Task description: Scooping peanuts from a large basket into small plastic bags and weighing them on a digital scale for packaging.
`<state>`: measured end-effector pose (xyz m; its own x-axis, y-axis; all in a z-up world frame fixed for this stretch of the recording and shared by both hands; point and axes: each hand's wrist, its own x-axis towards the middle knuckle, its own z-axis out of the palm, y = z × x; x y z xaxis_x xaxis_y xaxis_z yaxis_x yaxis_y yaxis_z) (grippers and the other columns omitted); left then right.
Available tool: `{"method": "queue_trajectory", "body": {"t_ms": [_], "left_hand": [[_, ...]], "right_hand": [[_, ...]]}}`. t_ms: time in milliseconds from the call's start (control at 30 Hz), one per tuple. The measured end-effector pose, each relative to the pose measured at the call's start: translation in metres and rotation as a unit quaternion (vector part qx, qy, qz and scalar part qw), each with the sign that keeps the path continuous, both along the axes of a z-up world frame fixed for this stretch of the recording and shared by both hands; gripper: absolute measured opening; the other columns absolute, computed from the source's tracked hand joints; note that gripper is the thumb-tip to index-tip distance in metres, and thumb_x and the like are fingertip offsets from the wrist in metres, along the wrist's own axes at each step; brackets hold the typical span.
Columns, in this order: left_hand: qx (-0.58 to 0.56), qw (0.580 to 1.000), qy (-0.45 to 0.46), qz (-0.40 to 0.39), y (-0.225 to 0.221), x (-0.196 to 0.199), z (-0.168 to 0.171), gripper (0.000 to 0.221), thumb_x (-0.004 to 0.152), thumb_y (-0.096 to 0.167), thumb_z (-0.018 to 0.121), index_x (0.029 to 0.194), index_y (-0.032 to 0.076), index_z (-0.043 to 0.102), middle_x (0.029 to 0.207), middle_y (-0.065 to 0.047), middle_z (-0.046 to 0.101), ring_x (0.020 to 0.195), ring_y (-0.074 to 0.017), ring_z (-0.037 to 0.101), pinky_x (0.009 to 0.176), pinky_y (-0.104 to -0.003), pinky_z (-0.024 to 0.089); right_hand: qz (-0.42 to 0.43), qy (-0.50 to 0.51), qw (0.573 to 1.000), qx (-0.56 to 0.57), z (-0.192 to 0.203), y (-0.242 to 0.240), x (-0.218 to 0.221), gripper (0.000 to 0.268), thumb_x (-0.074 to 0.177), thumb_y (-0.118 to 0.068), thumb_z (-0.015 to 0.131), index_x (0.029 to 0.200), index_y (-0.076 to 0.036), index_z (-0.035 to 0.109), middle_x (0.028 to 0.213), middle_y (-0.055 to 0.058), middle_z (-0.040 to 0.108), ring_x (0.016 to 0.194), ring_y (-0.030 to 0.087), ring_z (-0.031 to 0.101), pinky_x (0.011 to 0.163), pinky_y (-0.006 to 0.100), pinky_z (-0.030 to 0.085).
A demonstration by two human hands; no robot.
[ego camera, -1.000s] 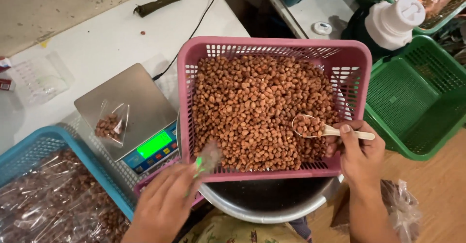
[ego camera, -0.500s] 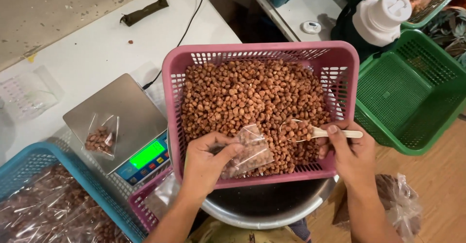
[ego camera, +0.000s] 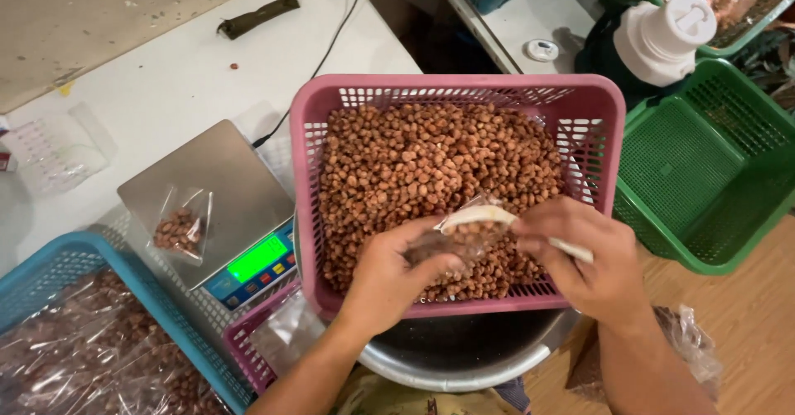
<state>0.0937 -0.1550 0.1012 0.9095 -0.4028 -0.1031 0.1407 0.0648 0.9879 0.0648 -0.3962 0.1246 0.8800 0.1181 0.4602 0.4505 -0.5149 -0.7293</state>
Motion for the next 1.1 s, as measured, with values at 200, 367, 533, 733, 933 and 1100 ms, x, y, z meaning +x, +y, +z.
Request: {"method": "queue_trajectory", "body": {"t_ms": [200, 367, 533, 733, 933, 1100], "left_hand": [[-0.031, 0.994, 0.092, -0.053, -0.004, -0.005, -0.011, 0.033, 0.082, 0.009, 0.082, 0.114, 0.005, 0.073, 0.101, -0.004, 0.079, 0.090, -0.0121, 0.072, 0.083, -0.027, 0.059], [0.052, 0.996, 0.069, -0.013, 0.023, -0.013, 0.008, 0.056, 0.077, 0.028, 0.080, 0.128, 0.009, 0.067, 0.123, -0.007, 0.078, 0.110, -0.0215, 0.078, 0.095, -0.034, 0.064], [0.028, 0.996, 0.087, 0.008, 0.040, -0.028, -0.004, 0.068, 0.085, 0.025, 0.072, 0.148, 0.009, 0.051, 0.133, -0.010, 0.072, 0.120, -0.0225, 0.072, 0.105, -0.034, 0.059], [-0.076, 0.986, 0.145, 0.039, 0.041, -0.041, -0.015, 0.026, 0.086, 0.007, 0.076, 0.109, -0.002, 0.069, 0.105, -0.018, 0.079, 0.090, -0.0270, 0.079, 0.063, -0.032, 0.073], [-0.032, 0.984, 0.172, -0.019, 0.028, -0.040, -0.006, 0.044, 0.087, 0.006, 0.072, 0.130, 0.003, 0.062, 0.122, -0.015, 0.072, 0.109, -0.0251, 0.074, 0.082, -0.032, 0.072], [0.112, 0.989, 0.087, -0.050, 0.016, -0.031, 0.000, 0.054, 0.076, 0.020, 0.081, 0.129, 0.021, 0.067, 0.127, -0.004, 0.075, 0.113, -0.0195, 0.074, 0.097, -0.031, 0.062]], "right_hand": [[0.133, -0.168, 0.975, -0.049, -0.014, -0.027, -0.007, 0.025, 0.091, 0.005, 0.067, 0.115, -0.002, 0.068, 0.115, 0.022, 0.070, 0.081, 0.015, 0.076, 0.067, 0.013, 0.066], [-0.179, -0.020, 0.977, -0.110, 0.011, -0.007, -0.037, 0.014, 0.106, -0.007, 0.060, 0.109, 0.005, 0.066, 0.090, 0.018, 0.071, 0.062, 0.022, 0.070, 0.049, 0.027, 0.055], [-0.275, 0.300, 0.836, -0.368, -0.024, -0.005, -0.035, 0.033, 0.101, -0.044, 0.056, 0.112, -0.018, 0.075, 0.069, 0.003, 0.074, 0.051, 0.016, 0.065, 0.049, 0.034, 0.056], [-0.307, 0.199, 0.922, -0.127, -0.023, 0.004, -0.034, 0.014, 0.103, -0.019, 0.064, 0.102, -0.011, 0.075, 0.060, -0.002, 0.067, 0.050, 0.007, 0.053, 0.054, 0.025, 0.041], [-0.268, 0.247, 0.931, -0.006, -0.027, -0.003, -0.029, 0.014, 0.106, -0.010, 0.061, 0.100, -0.001, 0.069, 0.074, 0.012, 0.074, 0.053, 0.015, 0.068, 0.048, 0.026, 0.053], [-0.214, 0.164, 0.955, 0.126, -0.026, -0.020, -0.030, 0.012, 0.111, -0.003, 0.057, 0.106, 0.007, 0.063, 0.078, 0.014, 0.066, 0.056, 0.016, 0.063, 0.049, 0.023, 0.055]]}}
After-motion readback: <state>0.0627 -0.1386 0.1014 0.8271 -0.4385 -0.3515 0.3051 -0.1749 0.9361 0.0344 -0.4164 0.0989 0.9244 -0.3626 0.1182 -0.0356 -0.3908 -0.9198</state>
